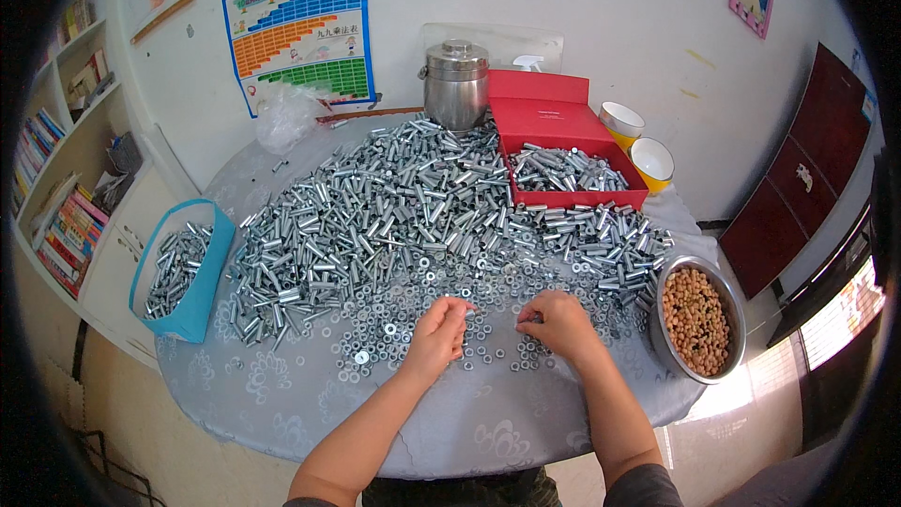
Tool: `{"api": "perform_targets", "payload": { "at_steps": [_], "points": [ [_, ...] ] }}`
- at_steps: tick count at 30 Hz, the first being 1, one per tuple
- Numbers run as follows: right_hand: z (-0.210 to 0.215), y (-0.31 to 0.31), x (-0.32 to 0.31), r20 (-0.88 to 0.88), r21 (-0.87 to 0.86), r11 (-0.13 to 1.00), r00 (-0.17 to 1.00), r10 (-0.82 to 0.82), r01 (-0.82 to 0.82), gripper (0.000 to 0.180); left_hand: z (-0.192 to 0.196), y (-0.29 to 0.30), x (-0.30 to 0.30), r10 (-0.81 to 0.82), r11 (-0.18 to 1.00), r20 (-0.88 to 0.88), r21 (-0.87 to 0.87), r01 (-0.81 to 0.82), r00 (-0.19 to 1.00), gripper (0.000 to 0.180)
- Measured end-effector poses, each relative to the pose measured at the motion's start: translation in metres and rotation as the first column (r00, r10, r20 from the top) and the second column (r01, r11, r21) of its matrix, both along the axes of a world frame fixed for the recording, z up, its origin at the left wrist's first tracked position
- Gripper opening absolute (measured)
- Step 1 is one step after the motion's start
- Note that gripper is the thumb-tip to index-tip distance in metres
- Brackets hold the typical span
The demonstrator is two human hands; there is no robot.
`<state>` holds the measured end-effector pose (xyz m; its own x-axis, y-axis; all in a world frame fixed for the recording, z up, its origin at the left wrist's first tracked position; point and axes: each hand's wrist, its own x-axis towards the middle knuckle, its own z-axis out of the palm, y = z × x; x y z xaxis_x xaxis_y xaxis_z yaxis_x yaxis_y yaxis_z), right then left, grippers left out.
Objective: The person repeatedly picks up metal bolts and washers from a large pile on a table, threads the washers onto the bolts, and places the assembled units into a red box. The task involves continuous manual handling of small hardware components.
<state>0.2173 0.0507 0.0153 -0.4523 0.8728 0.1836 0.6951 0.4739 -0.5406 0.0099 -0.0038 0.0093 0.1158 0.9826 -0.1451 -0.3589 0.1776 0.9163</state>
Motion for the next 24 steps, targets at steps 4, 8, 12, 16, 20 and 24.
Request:
{"api": "perform_targets", "payload": {
  "at_steps": [4, 8, 12, 16, 20, 24],
  "points": [
    [0.001, 0.000, 0.000, 0.021, -0.004, 1.000, 0.999, 0.024, -0.024, 0.016, -0.004, 0.000, 0.002, 0.010, 1.000, -0.045, 0.009, -0.010, 0.999, 0.016],
    [0.003, -0.004, -0.006, -0.070, -0.146, 0.989, 0.997, -0.013, 0.003, 0.017, -0.005, 0.001, 0.002, -0.001, 1.000, -0.039, 0.006, 0.001, 0.999, 0.016],
    [0.012, -0.009, -0.019, -0.480, -0.488, 0.869, 0.857, -0.189, -0.081, 0.014, -0.002, 0.000, 0.002, -0.026, 0.999, 0.009, -0.023, 0.027, 1.000, 0.015],
    [0.009, -0.011, -0.023, -0.693, -0.525, 0.799, 0.693, -0.202, -0.292, 0.011, 0.000, -0.002, 0.003, -0.077, 0.995, 0.057, -0.055, 0.081, 0.995, 0.014],
    [0.007, -0.012, -0.026, -0.714, -0.527, 0.787, 0.668, -0.207, -0.320, 0.011, 0.000, -0.002, 0.002, -0.118, 0.990, 0.122, -0.063, 0.126, 0.985, 0.014],
    [0.007, -0.016, -0.031, -0.619, -0.411, 0.891, 0.776, -0.117, -0.193, 0.015, 0.000, -0.002, 0.001, -0.117, 0.984, 0.196, -0.109, 0.140, 0.974, 0.016]
  ]
}}
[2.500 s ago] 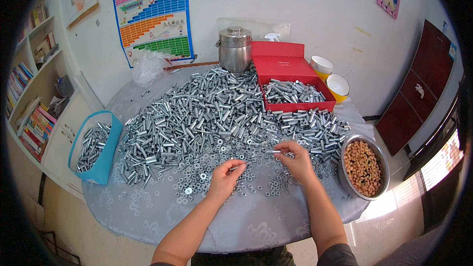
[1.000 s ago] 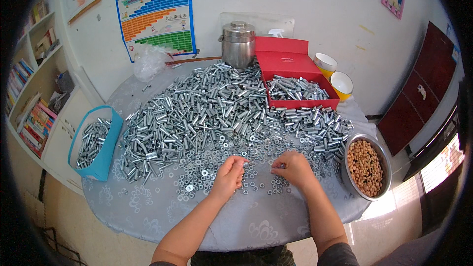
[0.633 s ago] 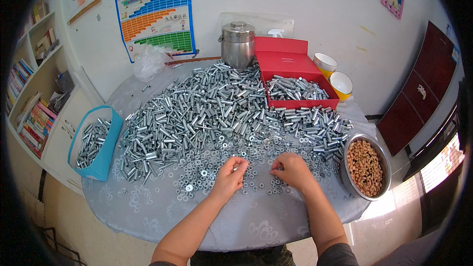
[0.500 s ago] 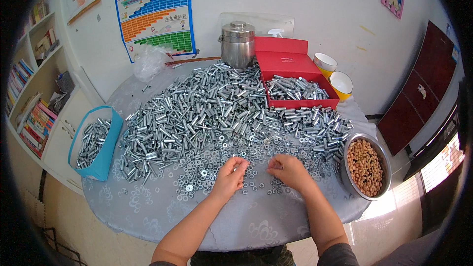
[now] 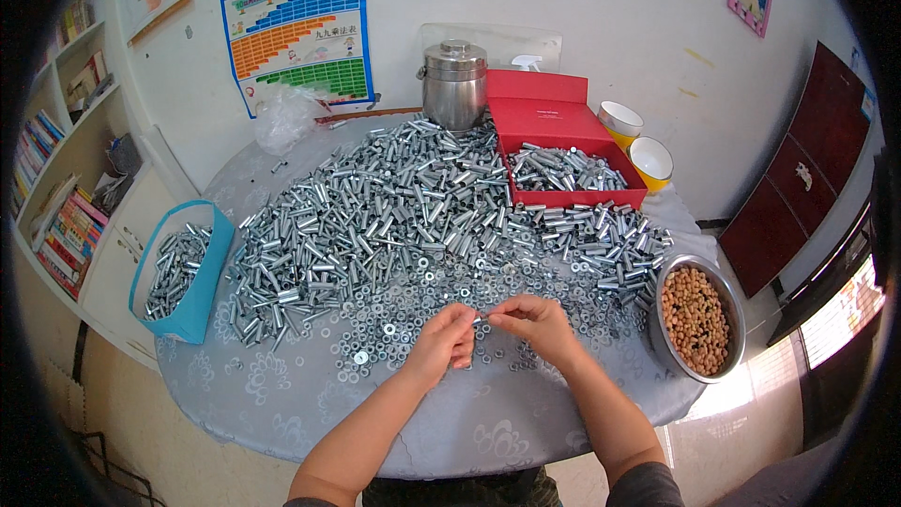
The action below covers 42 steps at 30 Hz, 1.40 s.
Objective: The person repeatedly picks up metal bolts and washers from a large pile on a table, threads the washers onto the bolts, and places the assembled units into a red box. The task involves continuous manual handling of small hardware components.
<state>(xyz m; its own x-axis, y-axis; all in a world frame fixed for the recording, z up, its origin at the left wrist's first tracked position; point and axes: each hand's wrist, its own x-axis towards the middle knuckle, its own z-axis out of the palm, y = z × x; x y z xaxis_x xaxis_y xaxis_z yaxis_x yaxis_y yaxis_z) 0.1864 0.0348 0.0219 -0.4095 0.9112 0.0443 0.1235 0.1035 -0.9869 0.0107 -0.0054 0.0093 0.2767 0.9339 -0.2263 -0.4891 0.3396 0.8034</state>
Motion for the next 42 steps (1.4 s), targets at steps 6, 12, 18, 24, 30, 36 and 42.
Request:
{"api": "perform_targets", "payload": {
  "at_steps": [6, 12, 18, 24, 30, 36, 42],
  "points": [
    [-0.004, -0.003, -0.007, 0.052, 0.120, 0.992, 0.998, -0.032, 0.026, 0.017, 0.001, -0.002, 0.006, 0.047, 0.998, -0.027, -0.028, -0.048, 0.999, 0.017],
    [-0.008, 0.004, 0.000, -0.170, -0.041, 0.996, 0.982, -0.087, 0.081, 0.016, -0.002, 0.002, 0.005, 0.124, 0.977, -0.122, 0.186, -0.100, 0.985, 0.014],
    [0.009, 0.009, 0.007, -0.206, 0.007, 0.987, 0.966, -0.156, 0.161, 0.015, -0.009, 0.006, -0.002, 0.259, 0.955, -0.092, 0.176, -0.241, 0.961, 0.011],
    [-0.013, 0.031, 0.034, 0.023, 0.238, 0.893, 0.917, -0.399, 0.383, 0.013, -0.008, 0.007, -0.004, 0.289, 0.948, -0.075, 0.159, -0.275, 0.954, 0.013],
    [-0.019, 0.030, 0.030, 0.377, 0.637, 0.769, 0.848, -0.373, 0.055, 0.010, -0.007, 0.007, -0.004, 0.277, 0.953, -0.063, 0.149, -0.266, 0.959, 0.013],
    [-0.018, 0.027, 0.014, 0.474, 0.708, 0.701, 0.793, -0.383, -0.085, 0.011, -0.006, 0.006, -0.003, 0.233, 0.966, -0.117, 0.143, -0.216, 0.966, 0.014],
    [-0.017, 0.028, 0.011, 0.499, 0.745, 0.657, 0.749, -0.436, -0.114, 0.012, -0.005, 0.005, -0.002, 0.223, 0.970, -0.135, 0.129, -0.206, 0.965, 0.015]
  ]
}}
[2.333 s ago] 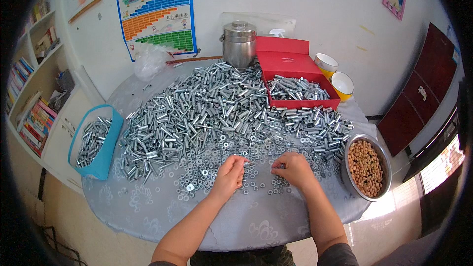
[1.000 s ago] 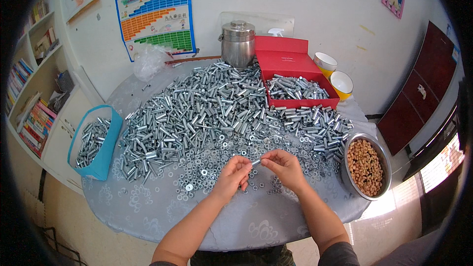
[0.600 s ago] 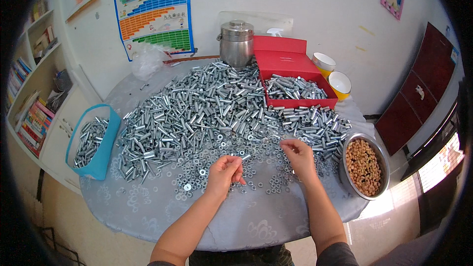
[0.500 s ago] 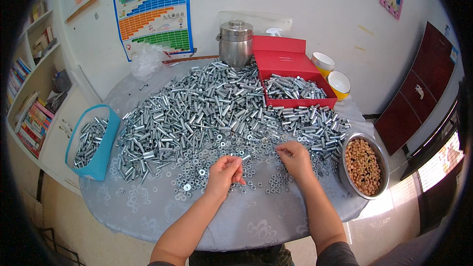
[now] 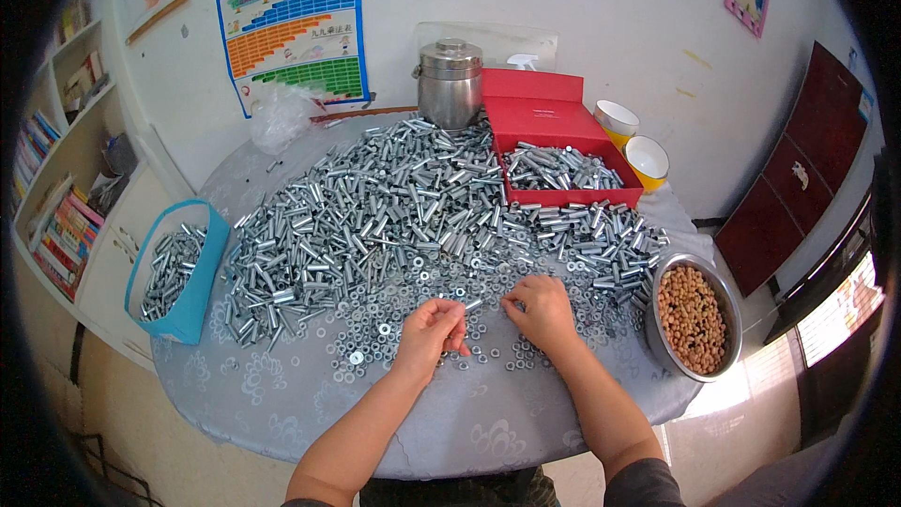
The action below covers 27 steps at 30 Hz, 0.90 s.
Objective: The person repeatedly picks up metal bolts and washers from a large pile on a table, threads the washers onto the bolts, and places the assembled units into a red box. The task involves continuous manual handling of small hardware components.
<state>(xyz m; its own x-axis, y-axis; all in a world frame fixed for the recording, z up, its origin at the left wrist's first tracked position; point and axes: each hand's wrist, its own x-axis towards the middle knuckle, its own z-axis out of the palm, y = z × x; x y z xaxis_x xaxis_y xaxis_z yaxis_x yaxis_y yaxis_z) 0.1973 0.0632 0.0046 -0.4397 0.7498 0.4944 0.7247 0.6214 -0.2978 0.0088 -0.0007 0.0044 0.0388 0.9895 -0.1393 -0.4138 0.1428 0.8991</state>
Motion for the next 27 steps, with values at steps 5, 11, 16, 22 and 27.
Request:
{"api": "perform_targets", "payload": {
  "at_steps": [5, 11, 16, 22, 27],
  "points": [
    [0.001, -0.009, -0.006, -0.513, -0.433, 0.898, 0.840, -0.177, -0.076, 0.011, -0.002, 0.001, 0.000, -0.026, 1.000, 0.017, -0.004, 0.026, 1.000, 0.015],
    [0.003, -0.016, -0.008, -0.688, -0.528, 0.786, 0.705, -0.172, -0.323, 0.012, -0.002, 0.001, 0.001, -0.022, 0.999, 0.074, -0.026, 0.024, 0.997, 0.016],
    [0.007, -0.020, -0.011, -0.687, -0.515, 0.765, 0.720, -0.098, -0.387, 0.017, -0.002, -0.001, -0.001, -0.061, 0.997, 0.041, -0.039, 0.063, 0.997, 0.014],
    [0.026, -0.025, -0.007, -0.545, -0.584, 0.736, 0.838, -0.040, -0.344, 0.022, -0.004, 0.002, -0.004, -0.031, 0.999, 0.103, 0.011, 0.030, 0.994, 0.016],
    [0.028, -0.022, 0.009, -0.145, -0.594, 0.727, 0.935, 0.322, -0.343, 0.026, -0.002, 0.002, -0.007, -0.013, 1.000, 0.117, 0.015, 0.011, 0.993, 0.016]
  ]
}}
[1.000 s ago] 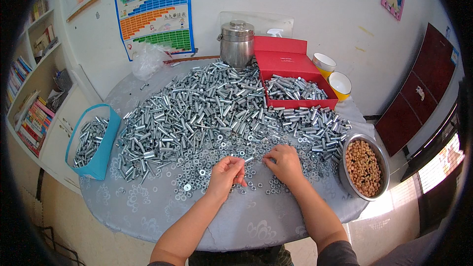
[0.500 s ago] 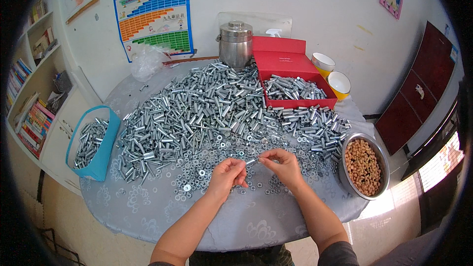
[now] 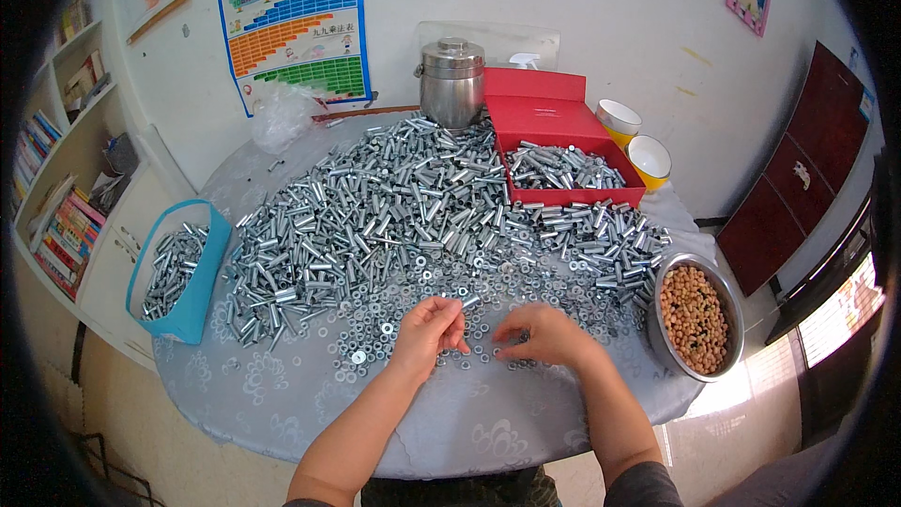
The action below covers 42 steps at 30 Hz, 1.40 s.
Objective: The person repeatedly picks up metal bolts and washers from a large pile on a table, threads the washers onto the bolts, and places the assembled units into a red box. The task involves continuous manual handling of small hardware components.
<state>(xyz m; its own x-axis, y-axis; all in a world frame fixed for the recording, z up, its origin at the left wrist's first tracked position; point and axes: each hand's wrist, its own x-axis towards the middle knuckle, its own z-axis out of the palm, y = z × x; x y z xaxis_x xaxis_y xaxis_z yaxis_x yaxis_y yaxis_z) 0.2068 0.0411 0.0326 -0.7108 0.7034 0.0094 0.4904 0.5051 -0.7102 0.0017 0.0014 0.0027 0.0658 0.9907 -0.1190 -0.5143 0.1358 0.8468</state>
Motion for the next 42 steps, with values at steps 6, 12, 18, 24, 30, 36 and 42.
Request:
{"api": "perform_targets", "payload": {
  "at_steps": [6, 12, 18, 24, 30, 36, 42],
  "points": [
    [-0.006, -0.001, -0.001, 0.097, -0.044, 0.999, 0.995, 0.029, -0.025, 0.024, 0.000, 0.001, 0.001, -0.024, 0.999, -0.018, -0.024, 0.024, 1.000, 0.017],
    [-0.004, 0.003, -0.006, -0.295, -0.100, 0.922, 0.874, -0.387, 0.374, 0.021, 0.002, -0.001, 0.001, -0.069, 0.996, 0.008, -0.059, 0.069, 0.998, 0.017],
    [-0.004, 0.002, -0.009, -0.476, -0.124, 0.948, 0.820, -0.317, 0.294, 0.020, 0.002, -0.001, 0.002, -0.107, 0.992, -0.007, -0.071, 0.106, 0.994, 0.019],
    [0.000, -0.002, -0.012, -0.494, -0.012, 0.965, 0.837, -0.233, 0.261, 0.018, 0.003, -0.001, 0.002, -0.093, 0.993, -0.052, -0.075, 0.089, 0.994, 0.018],
    [-0.007, 0.002, -0.006, -0.206, -0.088, 0.957, 0.935, -0.288, 0.275, 0.019, 0.007, -0.004, 0.005, -0.103, 0.994, -0.116, -0.043, 0.099, 0.988, 0.017],
    [-0.011, 0.001, -0.012, -0.409, -0.218, 0.921, 0.827, -0.387, 0.323, 0.034, 0.003, -0.002, 0.005, -0.053, 0.998, -0.096, -0.046, 0.049, 0.994, 0.017],
    [-0.008, 0.001, -0.009, -0.352, -0.264, 0.933, 0.877, -0.328, 0.243, 0.030, 0.003, -0.001, 0.003, 0.009, 0.999, -0.062, -0.038, -0.012, 0.998, 0.019]
  ]
}}
